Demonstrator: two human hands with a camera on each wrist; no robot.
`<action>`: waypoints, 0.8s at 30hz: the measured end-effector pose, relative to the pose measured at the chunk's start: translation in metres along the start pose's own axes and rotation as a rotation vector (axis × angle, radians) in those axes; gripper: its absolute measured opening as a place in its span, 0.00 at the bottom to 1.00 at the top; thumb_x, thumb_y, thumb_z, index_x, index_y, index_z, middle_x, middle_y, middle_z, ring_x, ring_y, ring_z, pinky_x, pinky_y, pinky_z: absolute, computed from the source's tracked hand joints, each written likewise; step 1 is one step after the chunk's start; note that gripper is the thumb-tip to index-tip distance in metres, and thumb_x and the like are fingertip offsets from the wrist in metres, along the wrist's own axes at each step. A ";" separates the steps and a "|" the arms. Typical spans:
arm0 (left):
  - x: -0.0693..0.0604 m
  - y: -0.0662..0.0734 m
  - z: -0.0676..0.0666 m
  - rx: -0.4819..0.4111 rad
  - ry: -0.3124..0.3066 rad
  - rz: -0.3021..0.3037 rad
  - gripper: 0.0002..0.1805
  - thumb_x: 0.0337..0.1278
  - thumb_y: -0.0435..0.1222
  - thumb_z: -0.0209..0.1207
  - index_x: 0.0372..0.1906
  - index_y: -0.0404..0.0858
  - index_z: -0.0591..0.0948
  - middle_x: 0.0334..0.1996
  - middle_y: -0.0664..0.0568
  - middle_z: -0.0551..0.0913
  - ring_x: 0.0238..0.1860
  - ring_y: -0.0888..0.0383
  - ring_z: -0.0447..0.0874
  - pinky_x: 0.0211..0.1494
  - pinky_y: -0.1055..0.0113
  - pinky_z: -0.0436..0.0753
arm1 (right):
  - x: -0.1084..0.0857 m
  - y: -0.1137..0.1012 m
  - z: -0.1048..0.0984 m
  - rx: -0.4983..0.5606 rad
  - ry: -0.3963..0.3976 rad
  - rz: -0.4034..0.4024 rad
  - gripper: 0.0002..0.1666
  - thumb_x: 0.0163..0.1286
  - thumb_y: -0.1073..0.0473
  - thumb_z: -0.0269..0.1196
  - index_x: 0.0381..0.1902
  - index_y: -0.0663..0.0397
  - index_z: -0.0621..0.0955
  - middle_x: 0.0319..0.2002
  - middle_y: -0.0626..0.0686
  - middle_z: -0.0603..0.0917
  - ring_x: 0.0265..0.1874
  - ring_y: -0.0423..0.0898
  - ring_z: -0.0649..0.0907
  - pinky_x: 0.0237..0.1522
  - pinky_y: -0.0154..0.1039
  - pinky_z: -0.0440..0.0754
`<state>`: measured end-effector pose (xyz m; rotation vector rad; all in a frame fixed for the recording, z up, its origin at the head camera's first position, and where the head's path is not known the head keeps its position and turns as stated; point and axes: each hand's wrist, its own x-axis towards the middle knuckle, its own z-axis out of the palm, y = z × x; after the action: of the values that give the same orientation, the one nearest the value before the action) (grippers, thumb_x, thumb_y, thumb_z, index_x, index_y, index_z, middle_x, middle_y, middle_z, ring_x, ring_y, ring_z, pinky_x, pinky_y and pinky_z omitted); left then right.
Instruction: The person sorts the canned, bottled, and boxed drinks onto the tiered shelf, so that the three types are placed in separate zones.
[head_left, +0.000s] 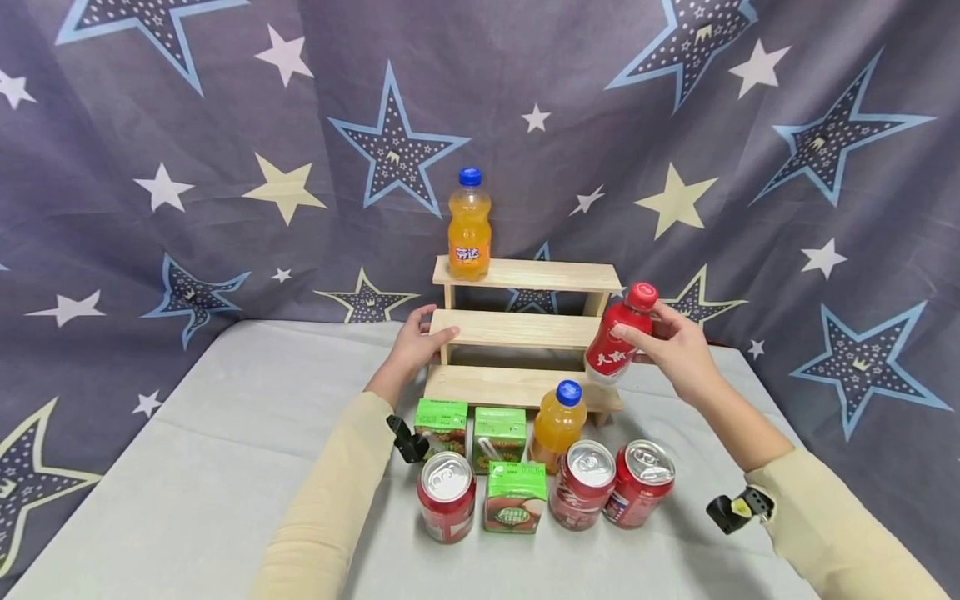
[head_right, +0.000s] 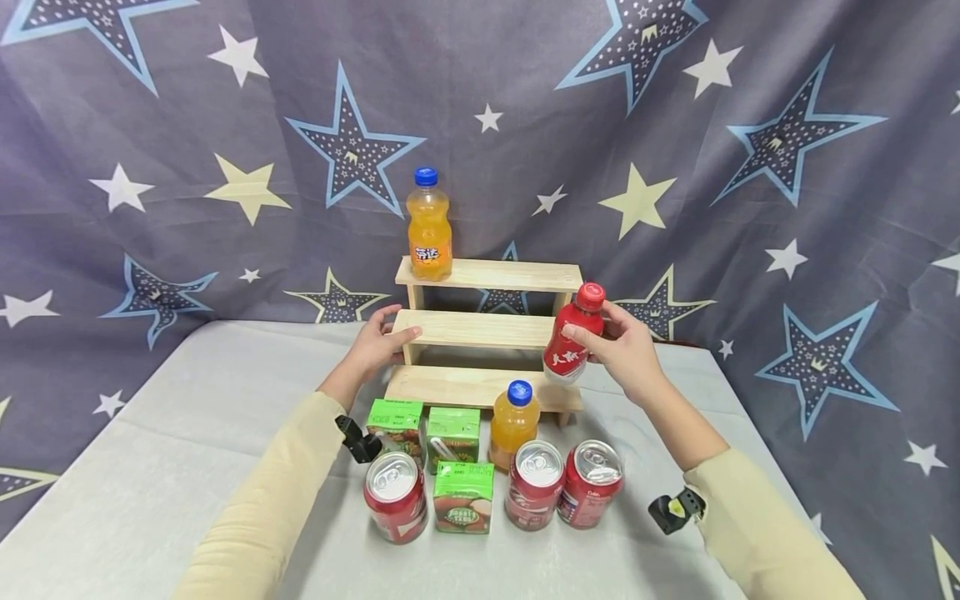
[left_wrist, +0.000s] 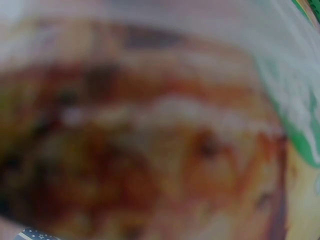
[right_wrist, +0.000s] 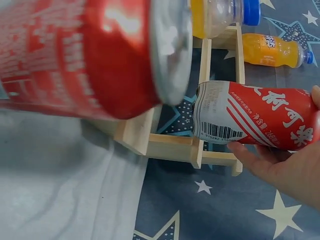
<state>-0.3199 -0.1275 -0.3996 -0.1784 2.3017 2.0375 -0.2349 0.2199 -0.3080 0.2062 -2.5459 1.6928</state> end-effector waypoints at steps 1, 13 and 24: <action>0.001 0.000 0.000 -0.002 0.000 -0.002 0.41 0.55 0.37 0.63 0.71 0.44 0.55 0.59 0.38 0.69 0.55 0.40 0.76 0.55 0.50 0.79 | 0.002 -0.001 0.000 -0.001 0.002 -0.001 0.38 0.62 0.46 0.64 0.66 0.52 0.66 0.48 0.44 0.78 0.43 0.34 0.79 0.41 0.35 0.84; 0.002 0.000 0.000 -0.006 0.005 -0.003 0.41 0.55 0.37 0.63 0.71 0.45 0.56 0.59 0.38 0.69 0.54 0.41 0.76 0.54 0.51 0.80 | 0.016 -0.013 0.005 -0.017 0.018 -0.001 0.39 0.61 0.43 0.64 0.66 0.52 0.66 0.53 0.54 0.77 0.45 0.38 0.78 0.42 0.37 0.84; 0.003 -0.001 0.000 0.005 0.003 -0.003 0.41 0.55 0.37 0.63 0.71 0.45 0.55 0.59 0.38 0.69 0.54 0.41 0.77 0.53 0.51 0.80 | 0.032 -0.029 0.012 -0.013 0.025 -0.004 0.40 0.60 0.43 0.65 0.66 0.49 0.67 0.58 0.59 0.75 0.52 0.52 0.79 0.49 0.46 0.82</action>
<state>-0.3224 -0.1280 -0.4008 -0.1850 2.3061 2.0312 -0.2624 0.1953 -0.2824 0.1875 -2.5367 1.6660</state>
